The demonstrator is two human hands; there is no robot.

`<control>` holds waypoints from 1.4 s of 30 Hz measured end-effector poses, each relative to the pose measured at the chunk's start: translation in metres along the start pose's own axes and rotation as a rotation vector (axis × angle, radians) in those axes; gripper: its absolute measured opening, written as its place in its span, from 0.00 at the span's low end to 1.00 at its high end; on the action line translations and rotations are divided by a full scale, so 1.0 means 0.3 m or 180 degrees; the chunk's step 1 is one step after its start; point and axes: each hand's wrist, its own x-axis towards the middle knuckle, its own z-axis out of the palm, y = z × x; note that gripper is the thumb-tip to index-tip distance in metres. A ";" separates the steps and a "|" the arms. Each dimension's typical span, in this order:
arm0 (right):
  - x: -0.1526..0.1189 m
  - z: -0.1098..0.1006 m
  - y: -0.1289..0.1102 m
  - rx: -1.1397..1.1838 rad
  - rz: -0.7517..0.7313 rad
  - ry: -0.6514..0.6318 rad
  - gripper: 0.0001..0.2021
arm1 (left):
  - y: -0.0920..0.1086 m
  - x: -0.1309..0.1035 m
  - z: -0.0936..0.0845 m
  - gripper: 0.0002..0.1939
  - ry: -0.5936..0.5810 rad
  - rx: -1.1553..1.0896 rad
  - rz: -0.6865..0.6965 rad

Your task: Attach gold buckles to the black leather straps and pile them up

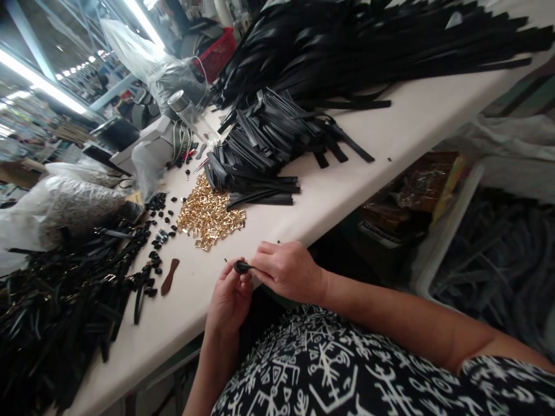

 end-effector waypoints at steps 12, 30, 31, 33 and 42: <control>-0.017 -0.007 0.007 -0.0524 -0.0509 -0.0153 0.23 | -0.010 -0.033 -0.059 0.12 -0.0183 0.1252 0.0548; -0.032 0.049 0.029 0.0376 0.0137 -0.0333 0.17 | -0.024 -0.032 -0.026 0.14 -0.0375 0.1224 0.0473; -0.026 0.052 0.032 0.0444 0.0112 -0.0407 0.16 | -0.018 -0.030 -0.034 0.15 -0.0387 0.1205 0.0468; -0.019 0.058 0.037 0.0509 0.0117 -0.0523 0.15 | -0.008 -0.028 -0.052 0.16 -0.0388 0.1148 0.0467; 0.002 0.072 0.073 0.0756 0.0574 -0.0725 0.15 | 0.091 -0.003 -0.184 0.15 -0.0003 0.1814 0.0897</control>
